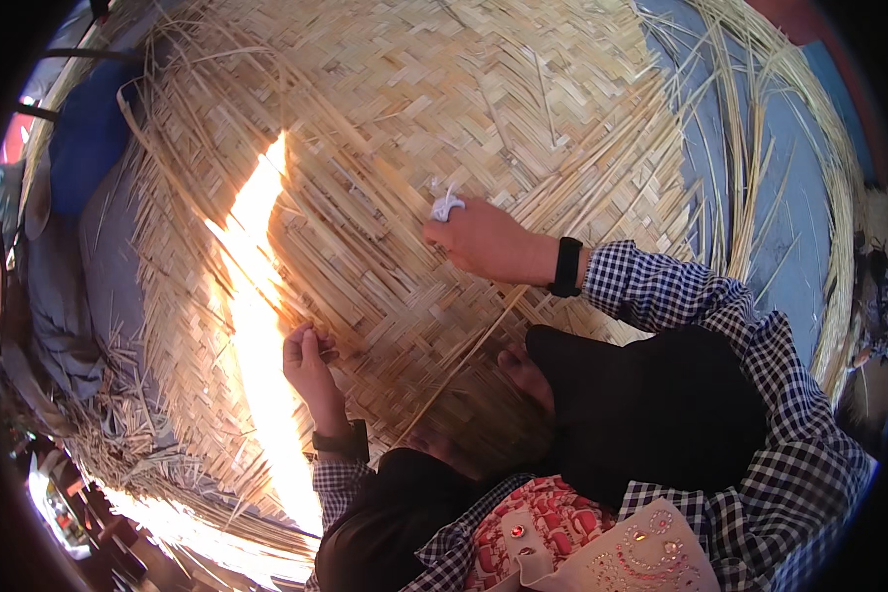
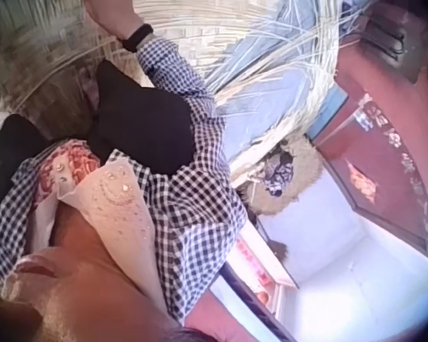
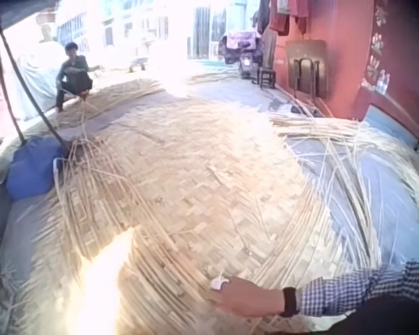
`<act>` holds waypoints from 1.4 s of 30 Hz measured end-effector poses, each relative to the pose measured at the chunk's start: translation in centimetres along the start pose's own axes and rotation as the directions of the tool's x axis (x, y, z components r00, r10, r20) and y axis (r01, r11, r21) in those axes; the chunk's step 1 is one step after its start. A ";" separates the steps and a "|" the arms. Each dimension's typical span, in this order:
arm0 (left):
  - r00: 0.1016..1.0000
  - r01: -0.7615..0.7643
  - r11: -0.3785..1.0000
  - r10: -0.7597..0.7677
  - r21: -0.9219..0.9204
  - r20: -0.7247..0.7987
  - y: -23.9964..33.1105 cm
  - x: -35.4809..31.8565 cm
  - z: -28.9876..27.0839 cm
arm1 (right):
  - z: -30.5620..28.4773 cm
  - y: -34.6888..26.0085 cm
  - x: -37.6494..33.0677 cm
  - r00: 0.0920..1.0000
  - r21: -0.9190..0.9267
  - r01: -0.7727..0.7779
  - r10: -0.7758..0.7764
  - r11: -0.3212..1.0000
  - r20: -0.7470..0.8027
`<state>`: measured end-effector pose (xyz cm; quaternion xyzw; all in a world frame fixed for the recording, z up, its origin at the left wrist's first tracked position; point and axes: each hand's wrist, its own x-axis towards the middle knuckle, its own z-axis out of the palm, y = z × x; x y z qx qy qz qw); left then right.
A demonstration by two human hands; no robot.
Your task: The recorder is weaving thin bamboo strips into a large circular mat, interlacing the strips manually.
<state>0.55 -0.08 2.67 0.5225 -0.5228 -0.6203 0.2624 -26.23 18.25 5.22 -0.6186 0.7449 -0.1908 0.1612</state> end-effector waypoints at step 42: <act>0.780 -0.568 0.575 0.148 0.589 0.608 3.1 -0.1 -1.2 | -6.8 2.0 -36.2 0.300 0.244 -0.849 0.806 0.470 -0.511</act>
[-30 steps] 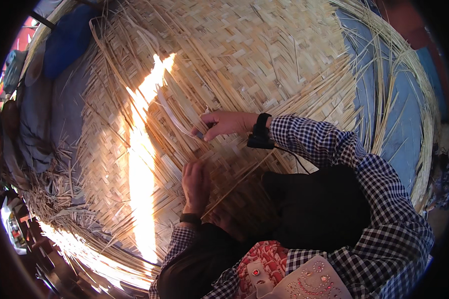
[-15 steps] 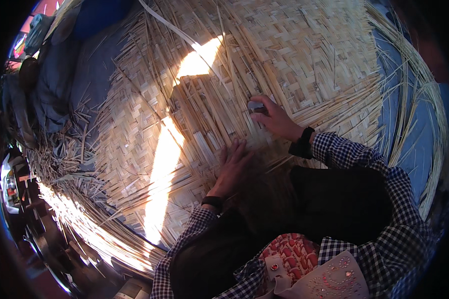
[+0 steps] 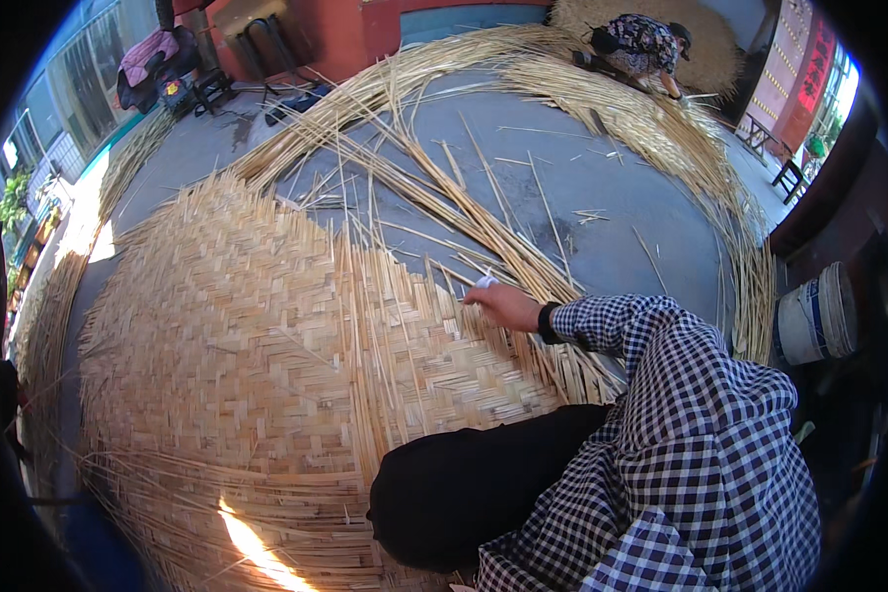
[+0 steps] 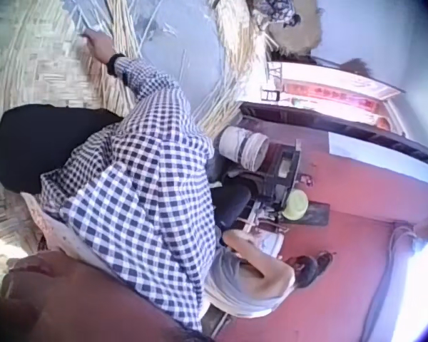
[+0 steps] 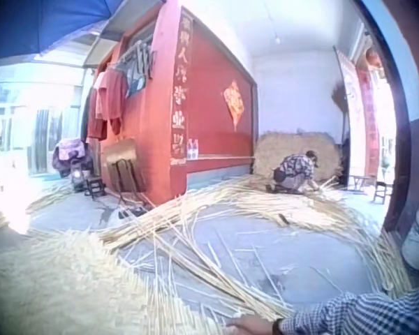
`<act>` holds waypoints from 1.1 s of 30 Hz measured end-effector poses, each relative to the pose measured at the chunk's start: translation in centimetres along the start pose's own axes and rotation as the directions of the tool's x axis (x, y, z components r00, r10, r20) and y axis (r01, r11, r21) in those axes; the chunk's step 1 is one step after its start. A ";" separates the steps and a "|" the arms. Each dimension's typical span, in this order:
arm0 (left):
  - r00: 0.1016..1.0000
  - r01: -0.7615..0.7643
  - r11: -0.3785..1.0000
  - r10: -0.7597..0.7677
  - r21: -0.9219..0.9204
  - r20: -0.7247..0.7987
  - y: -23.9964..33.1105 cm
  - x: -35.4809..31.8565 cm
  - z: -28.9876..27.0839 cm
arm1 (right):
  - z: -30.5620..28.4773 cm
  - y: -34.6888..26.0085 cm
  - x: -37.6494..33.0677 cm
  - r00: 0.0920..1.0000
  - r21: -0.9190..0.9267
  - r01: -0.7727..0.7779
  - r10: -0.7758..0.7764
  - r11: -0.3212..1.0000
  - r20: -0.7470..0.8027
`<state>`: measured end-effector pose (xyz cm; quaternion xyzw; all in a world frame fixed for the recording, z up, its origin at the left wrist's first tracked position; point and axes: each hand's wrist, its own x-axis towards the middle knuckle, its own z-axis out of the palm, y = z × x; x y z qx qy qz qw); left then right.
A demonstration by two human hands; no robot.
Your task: The recorder is weaving thin bamboo strips into a large circular mat, interlacing the strips manually.
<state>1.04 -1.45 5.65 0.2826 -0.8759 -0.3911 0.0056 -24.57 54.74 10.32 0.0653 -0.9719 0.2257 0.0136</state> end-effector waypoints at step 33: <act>0.878 -0.456 -0.364 -0.035 -0.812 -0.477 13.3 -2.8 -13.5 | 1.9 -31.6 8.1 0.173 0.260 0.907 -0.857 0.331 0.486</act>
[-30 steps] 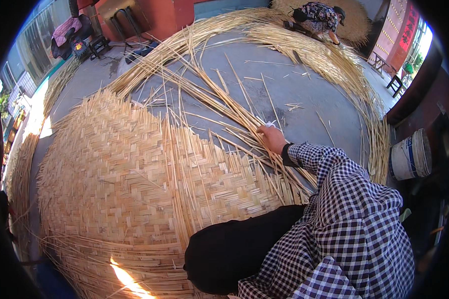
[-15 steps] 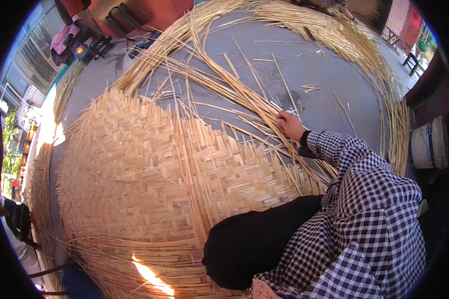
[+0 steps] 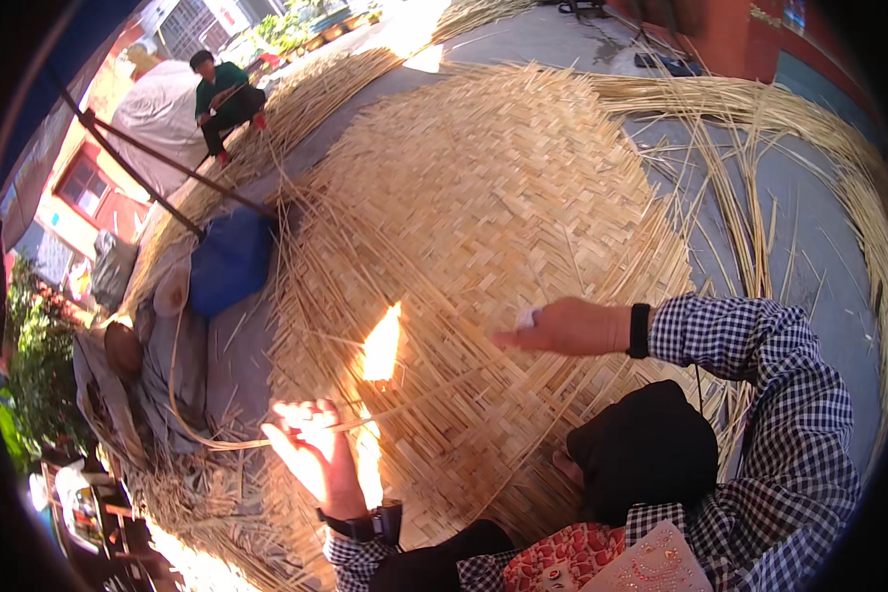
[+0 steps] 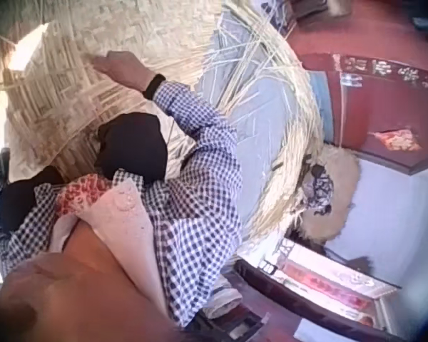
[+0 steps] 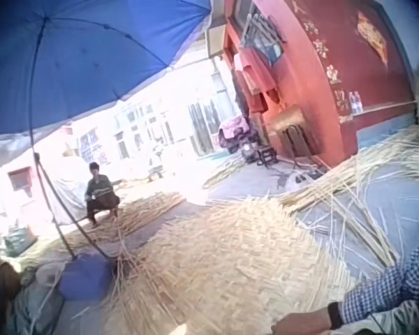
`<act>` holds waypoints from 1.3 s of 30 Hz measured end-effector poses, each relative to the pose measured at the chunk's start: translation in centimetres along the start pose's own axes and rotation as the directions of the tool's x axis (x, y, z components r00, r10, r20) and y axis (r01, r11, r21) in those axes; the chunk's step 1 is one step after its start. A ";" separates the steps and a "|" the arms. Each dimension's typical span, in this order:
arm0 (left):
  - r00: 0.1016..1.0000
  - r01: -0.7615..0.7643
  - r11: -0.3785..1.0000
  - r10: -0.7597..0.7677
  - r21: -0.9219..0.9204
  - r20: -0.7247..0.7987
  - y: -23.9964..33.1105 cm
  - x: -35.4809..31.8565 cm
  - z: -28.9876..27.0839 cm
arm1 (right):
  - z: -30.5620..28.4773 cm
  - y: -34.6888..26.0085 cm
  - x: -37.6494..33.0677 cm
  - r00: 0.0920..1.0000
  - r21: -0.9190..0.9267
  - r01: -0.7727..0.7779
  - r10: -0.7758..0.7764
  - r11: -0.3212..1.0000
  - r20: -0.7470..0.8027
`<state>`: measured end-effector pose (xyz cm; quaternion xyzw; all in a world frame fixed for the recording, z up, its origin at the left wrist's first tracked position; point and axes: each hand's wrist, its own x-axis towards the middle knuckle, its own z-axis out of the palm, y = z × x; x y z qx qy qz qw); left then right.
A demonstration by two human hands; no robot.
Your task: The recorder is weaving thin bamboo strips into a large circular mat, interlacing the strips manually.
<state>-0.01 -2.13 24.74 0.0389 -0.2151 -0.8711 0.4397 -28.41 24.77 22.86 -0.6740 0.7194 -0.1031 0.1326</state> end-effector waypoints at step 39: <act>0.689 0.604 0.773 -0.383 0.195 -0.615 -9.9 -9.2 -16.1 | 14.1 -3.8 8.3 0.996 0.209 0.006 0.012 0.978 -0.085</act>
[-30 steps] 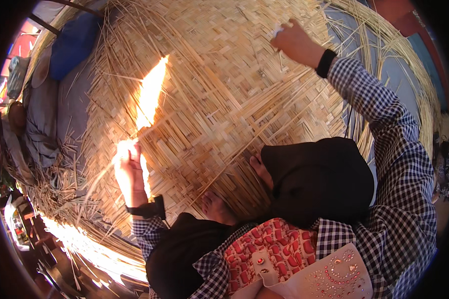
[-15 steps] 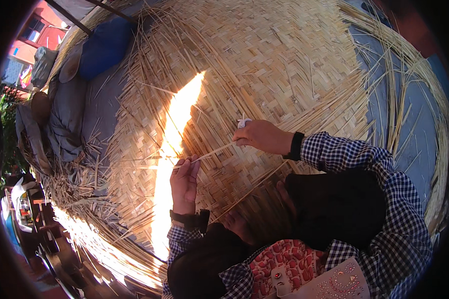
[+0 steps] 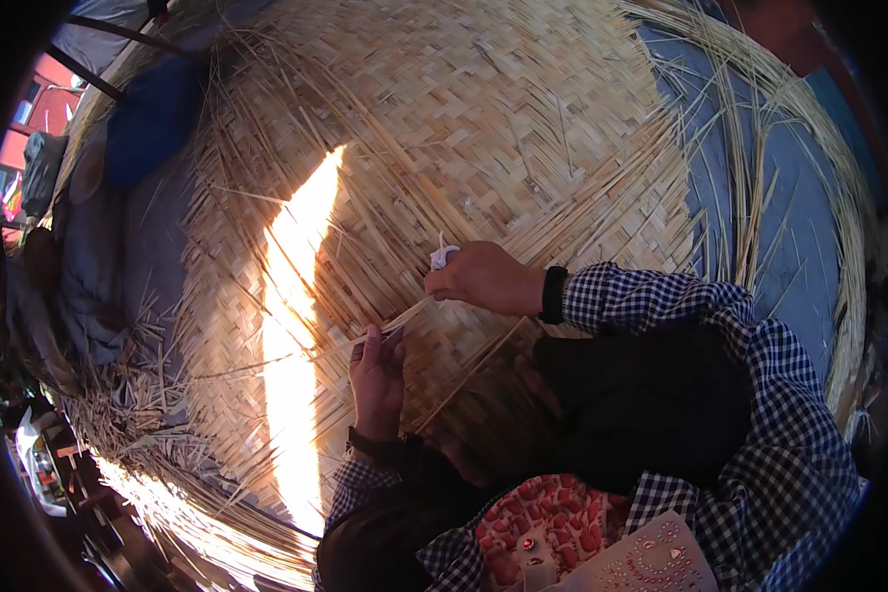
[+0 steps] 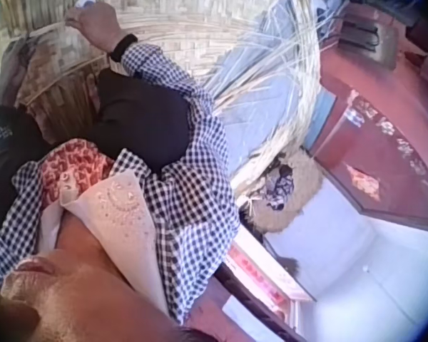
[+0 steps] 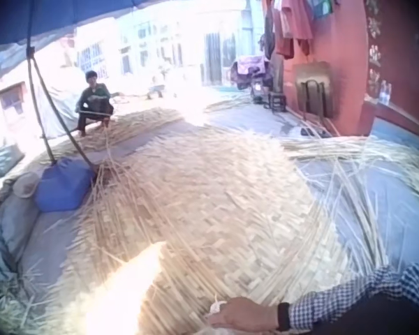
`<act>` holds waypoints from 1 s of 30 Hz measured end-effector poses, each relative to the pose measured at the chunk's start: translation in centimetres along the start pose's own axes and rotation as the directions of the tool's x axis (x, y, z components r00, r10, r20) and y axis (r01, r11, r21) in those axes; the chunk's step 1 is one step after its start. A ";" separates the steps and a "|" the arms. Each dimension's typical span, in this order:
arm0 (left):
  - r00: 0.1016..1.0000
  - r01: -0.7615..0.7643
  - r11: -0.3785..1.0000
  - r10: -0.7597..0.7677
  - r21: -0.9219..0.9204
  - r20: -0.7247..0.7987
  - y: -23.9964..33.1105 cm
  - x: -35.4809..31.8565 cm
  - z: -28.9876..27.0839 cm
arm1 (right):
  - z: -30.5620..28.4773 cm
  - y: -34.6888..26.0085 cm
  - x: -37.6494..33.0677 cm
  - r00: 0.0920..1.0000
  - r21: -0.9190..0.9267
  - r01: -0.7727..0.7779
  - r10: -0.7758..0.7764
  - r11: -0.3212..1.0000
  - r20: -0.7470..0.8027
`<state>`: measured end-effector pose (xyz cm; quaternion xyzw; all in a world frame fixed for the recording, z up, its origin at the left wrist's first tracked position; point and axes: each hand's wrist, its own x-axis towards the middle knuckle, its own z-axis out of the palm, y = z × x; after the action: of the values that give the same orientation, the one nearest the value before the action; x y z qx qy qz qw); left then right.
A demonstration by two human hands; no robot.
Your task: The recorder is weaving thin bamboo strips into a large circular mat, interlacing the strips manually.
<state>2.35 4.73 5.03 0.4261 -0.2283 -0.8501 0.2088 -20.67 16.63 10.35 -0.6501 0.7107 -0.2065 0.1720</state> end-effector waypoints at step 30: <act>0.953 -0.302 0.927 0.288 0.223 0.095 4.4 3.8 5.9 | -7.1 10.8 -0.2 0.986 -0.460 -0.150 0.099 0.875 -0.134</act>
<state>-3.86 0.33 8.21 0.3827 -0.3950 -0.7885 0.2751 -33.49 18.09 10.89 -0.6132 0.7881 -0.0517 -0.0150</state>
